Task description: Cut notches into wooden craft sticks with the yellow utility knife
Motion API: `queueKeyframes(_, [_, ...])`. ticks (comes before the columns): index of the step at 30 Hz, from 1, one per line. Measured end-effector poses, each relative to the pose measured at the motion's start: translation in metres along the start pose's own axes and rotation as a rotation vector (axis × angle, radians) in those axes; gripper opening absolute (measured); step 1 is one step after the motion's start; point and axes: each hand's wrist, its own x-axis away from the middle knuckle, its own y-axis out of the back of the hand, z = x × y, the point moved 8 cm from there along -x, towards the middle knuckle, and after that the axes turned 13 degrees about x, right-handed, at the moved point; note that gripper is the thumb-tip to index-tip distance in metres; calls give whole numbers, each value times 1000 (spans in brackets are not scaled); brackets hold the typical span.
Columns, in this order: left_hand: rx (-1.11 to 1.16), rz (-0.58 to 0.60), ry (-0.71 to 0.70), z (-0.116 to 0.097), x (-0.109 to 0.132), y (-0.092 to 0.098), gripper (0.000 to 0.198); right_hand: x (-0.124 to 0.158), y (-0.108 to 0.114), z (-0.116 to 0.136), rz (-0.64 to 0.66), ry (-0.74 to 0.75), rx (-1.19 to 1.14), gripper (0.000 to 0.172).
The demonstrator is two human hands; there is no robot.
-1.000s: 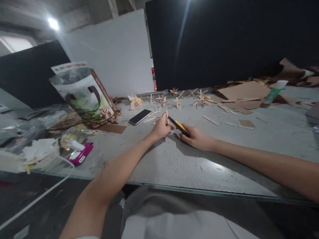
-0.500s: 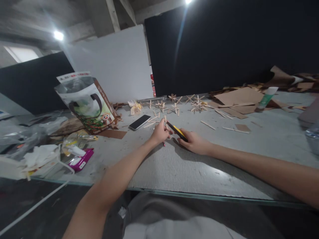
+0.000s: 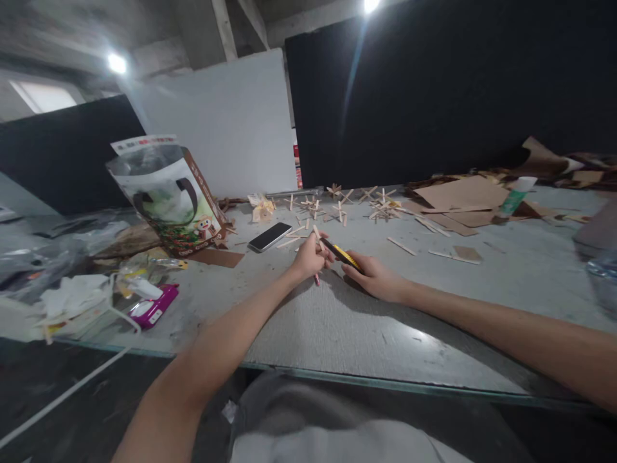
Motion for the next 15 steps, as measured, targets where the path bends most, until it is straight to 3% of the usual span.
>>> queueKeyframes(9, [-148,-16,-164,-10,2,9,48,1,1,-2,-16,-20,6,35])
queueKeyframes(15, [-31,-43,14,0,0,5,52,-1,0,-3,-10,-8,-47,37])
